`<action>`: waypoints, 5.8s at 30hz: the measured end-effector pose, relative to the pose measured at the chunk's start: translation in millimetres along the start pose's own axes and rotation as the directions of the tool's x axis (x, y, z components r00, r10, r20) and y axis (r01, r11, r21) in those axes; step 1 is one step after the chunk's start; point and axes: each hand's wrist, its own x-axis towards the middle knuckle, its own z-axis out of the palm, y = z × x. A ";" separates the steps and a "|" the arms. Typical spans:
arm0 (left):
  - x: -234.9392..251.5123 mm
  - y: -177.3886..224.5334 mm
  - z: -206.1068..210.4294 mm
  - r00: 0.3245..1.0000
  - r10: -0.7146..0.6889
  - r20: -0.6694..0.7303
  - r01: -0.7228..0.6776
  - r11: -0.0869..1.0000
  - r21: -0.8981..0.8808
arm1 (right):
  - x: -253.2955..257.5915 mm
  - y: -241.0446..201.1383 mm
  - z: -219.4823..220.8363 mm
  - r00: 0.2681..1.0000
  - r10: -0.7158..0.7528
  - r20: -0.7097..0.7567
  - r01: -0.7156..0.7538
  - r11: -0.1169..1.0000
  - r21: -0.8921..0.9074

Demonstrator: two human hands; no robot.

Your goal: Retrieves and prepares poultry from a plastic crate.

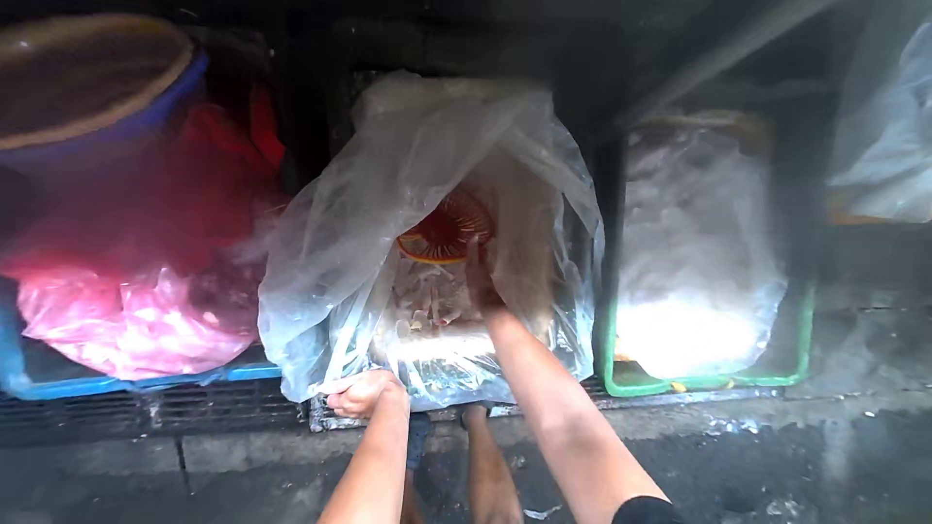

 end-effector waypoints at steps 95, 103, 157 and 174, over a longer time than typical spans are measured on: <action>-5.1 5.2 -6.3 0.993 0.022 0.118 -0.034 0.995 0.096 | 39.7 9.4 -37.0 0.941 0.266 0.210 -0.082 0.780 -0.621; -6.4 5.4 -6.9 0.994 0.042 0.102 -0.052 0.995 0.091 | 55.9 18.0 -39.9 0.930 0.323 0.178 -0.189 0.831 -0.523; -5.0 10.6 -11.9 0.997 0.061 0.044 -0.067 0.987 0.144 | 12.4 -3.7 -44.1 0.819 0.183 0.543 0.250 0.738 -0.626; -5.0 12.2 -12.7 0.994 0.074 0.076 -0.087 0.979 0.186 | 7.3 -17.9 1.0 0.763 0.164 0.625 0.442 0.573 -0.690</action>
